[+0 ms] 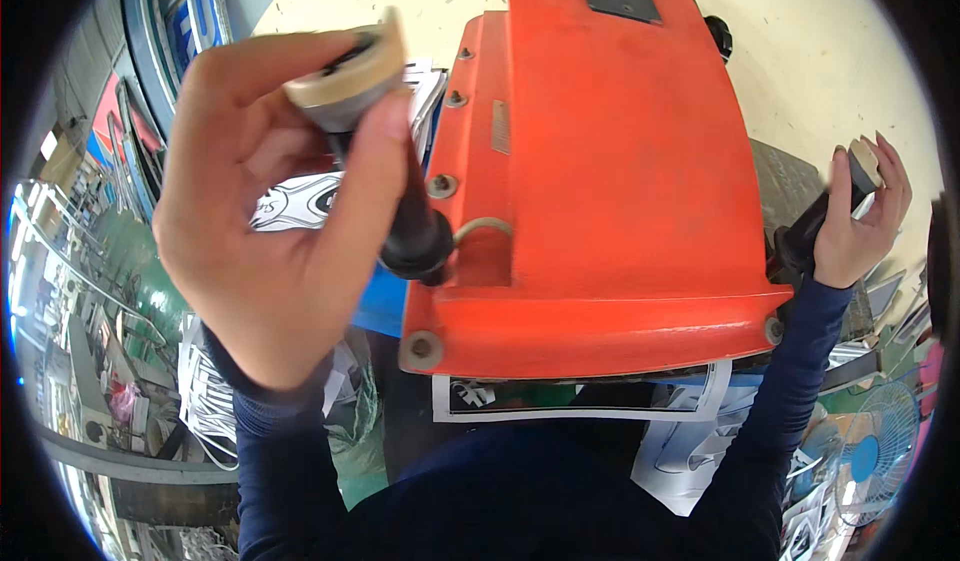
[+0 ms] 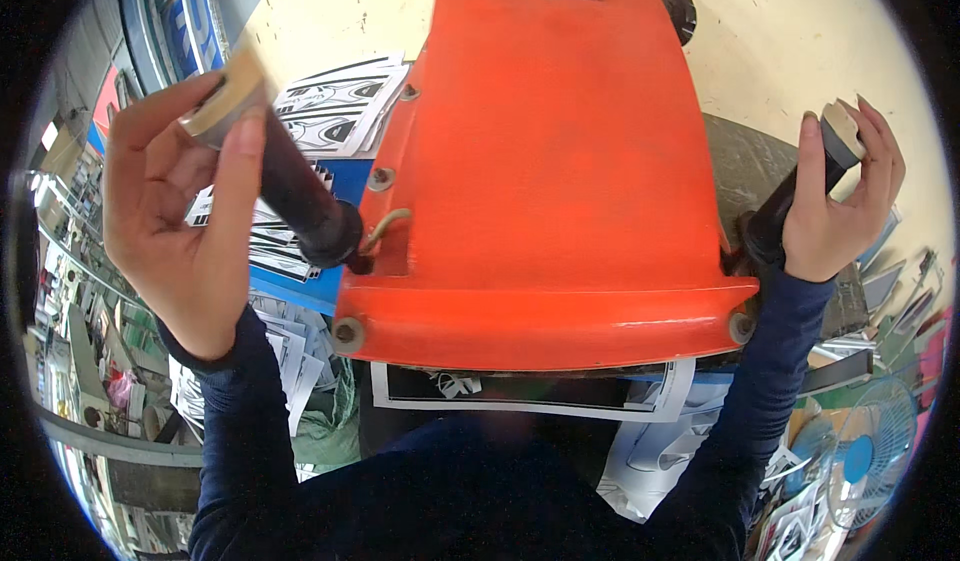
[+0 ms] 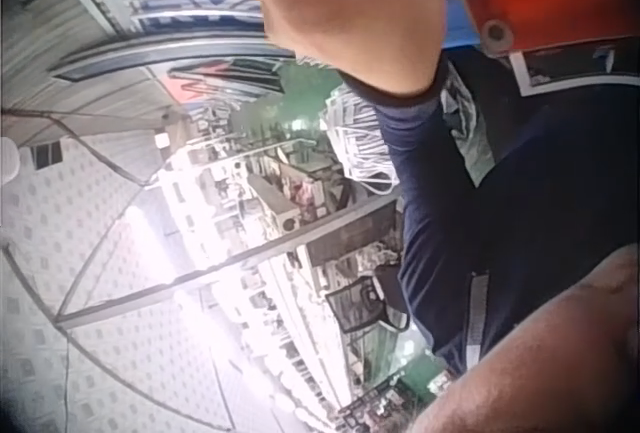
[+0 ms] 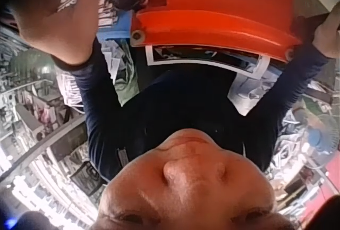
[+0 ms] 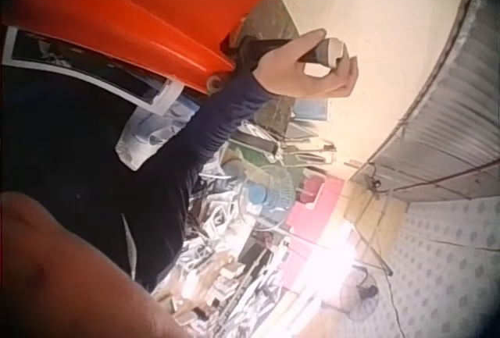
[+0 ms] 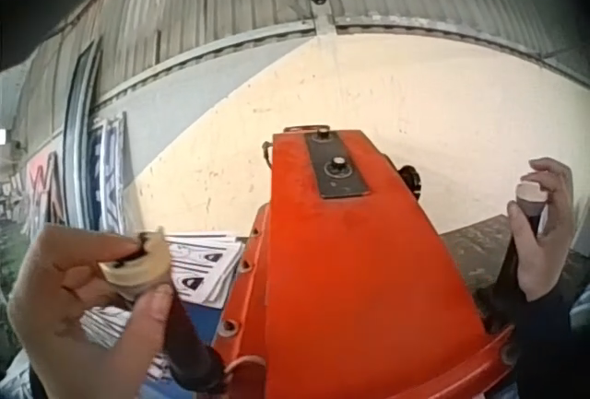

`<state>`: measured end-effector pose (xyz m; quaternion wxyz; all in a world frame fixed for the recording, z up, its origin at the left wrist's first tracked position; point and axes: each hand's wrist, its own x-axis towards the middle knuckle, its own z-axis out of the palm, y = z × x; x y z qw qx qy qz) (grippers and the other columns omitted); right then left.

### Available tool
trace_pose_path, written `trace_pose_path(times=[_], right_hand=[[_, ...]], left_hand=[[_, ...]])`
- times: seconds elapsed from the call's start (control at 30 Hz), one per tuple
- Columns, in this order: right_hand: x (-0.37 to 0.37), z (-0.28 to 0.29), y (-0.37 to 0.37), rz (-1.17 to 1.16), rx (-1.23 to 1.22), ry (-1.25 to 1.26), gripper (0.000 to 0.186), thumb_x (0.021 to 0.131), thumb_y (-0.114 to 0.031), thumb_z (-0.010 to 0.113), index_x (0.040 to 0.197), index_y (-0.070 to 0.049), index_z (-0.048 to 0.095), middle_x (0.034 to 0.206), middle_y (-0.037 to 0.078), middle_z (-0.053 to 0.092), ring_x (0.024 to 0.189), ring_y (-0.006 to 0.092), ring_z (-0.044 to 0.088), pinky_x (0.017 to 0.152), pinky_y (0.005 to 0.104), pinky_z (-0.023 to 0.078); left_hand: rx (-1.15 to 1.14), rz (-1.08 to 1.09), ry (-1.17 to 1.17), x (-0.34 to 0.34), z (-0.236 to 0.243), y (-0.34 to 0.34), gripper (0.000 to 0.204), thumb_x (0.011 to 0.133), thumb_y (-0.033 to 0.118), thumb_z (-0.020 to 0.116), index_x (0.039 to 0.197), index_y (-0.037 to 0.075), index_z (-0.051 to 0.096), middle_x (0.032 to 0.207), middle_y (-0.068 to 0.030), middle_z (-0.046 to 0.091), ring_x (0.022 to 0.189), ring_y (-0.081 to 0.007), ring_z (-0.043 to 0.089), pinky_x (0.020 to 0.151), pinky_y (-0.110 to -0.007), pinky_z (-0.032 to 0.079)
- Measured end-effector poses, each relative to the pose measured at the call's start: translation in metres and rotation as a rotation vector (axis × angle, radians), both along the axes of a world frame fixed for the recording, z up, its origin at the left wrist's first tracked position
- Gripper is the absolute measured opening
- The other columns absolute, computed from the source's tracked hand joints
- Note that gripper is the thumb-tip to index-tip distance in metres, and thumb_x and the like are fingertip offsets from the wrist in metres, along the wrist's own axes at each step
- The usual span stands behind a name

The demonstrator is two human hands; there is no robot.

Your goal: Using a manual die-cutting machine to punch out printed stickers from a sheet.

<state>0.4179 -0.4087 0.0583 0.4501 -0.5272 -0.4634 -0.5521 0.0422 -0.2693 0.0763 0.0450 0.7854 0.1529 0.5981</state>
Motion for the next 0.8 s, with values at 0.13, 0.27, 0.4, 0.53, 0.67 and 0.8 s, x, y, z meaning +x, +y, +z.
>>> trace_pose_path(times=[0.13, 0.27, 0.4, 0.53, 0.67, 0.8], right_hand=[[-0.016, 0.002, 0.003, 0.067, 0.039, -0.013, 0.028, 0.08, -0.008, 0.079, 0.106, -0.002, 0.069, 0.115, 0.013, 0.062, 0.109, 0.0242, 0.058, 0.095, 0.0334, 0.045], [-0.022, -0.008, 0.005, 0.093, 0.004, -0.003, 0.028, 0.079, -0.008, 0.08, 0.104, -0.002, 0.068, 0.112, 0.012, 0.062, 0.107, 0.0241, 0.058, 0.094, 0.034, 0.044], [-0.027, -0.012, 0.004, 0.106, -0.014, 0.007, 0.026, 0.08, -0.006, 0.079, 0.103, -0.001, 0.068, 0.11, 0.012, 0.062, 0.106, 0.024, 0.057, 0.094, 0.0343, 0.044], [-0.021, -0.015, 0.003, 0.119, -0.063, 0.003, 0.031, 0.084, -0.001, 0.074, 0.112, 0.002, 0.062, 0.117, 0.012, 0.059, 0.109, 0.0212, 0.056, 0.096, 0.0322, 0.042], [-0.022, -0.015, 0.005, 0.226, -0.077, 0.09, 0.039, 0.084, -0.003, 0.073, 0.121, 0.0, 0.06, 0.117, 0.012, 0.061, 0.107, 0.0209, 0.057, 0.095, 0.0328, 0.044], [-0.022, -0.004, 0.009, 0.213, -0.068, 0.011, 0.05, 0.087, -0.004, 0.071, 0.134, -0.001, 0.054, 0.123, 0.013, 0.06, 0.109, 0.0194, 0.057, 0.096, 0.0322, 0.045]], left_hand=[[-0.047, 0.128, -0.031, -0.014, 0.001, 0.001, 0.029, 0.091, 0.001, 0.068, 0.119, 0.0, 0.058, 0.104, -0.017, 0.072, 0.094, -0.0151, 0.071, 0.081, -0.022, 0.053], [-0.058, 0.173, -0.033, -0.017, -0.01, 0.012, 0.031, 0.092, 0.001, 0.067, 0.12, -0.001, 0.057, 0.108, -0.0186, 0.07, 0.096, -0.0168, 0.071, 0.081, -0.024, 0.054], [0.059, 0.147, -0.055, -0.018, -0.015, 0.016, 0.032, 0.087, -0.001, 0.07, 0.116, -0.003, 0.057, 0.101, -0.0156, 0.071, 0.087, -0.0146, 0.071, 0.072, -0.022, 0.054], [0.003, 0.157, -0.045, -0.019, -0.018, 0.017, 0.033, 0.088, -0.001, 0.068, 0.119, -0.002, 0.056, 0.107, -0.0195, 0.07, 0.096, -0.0194, 0.071, 0.079, -0.025, 0.055], [0.002, 0.187, 0.001, -0.022, -0.021, 0.016, 0.045, 0.095, 0.01, 0.064, 0.135, -0.001, 0.047, 0.114, -0.026, 0.067, 0.107, -0.028, 0.069, 0.092, -0.031, 0.053], [-0.074, -0.082, -0.225, -0.022, -0.048, 0.037, 0.082, 0.094, 0.048, 0.06, 0.151, -0.001, 0.026, 0.13, -0.0332, 0.056, 0.12, -0.0387, 0.06, 0.105, -0.044, 0.046]])
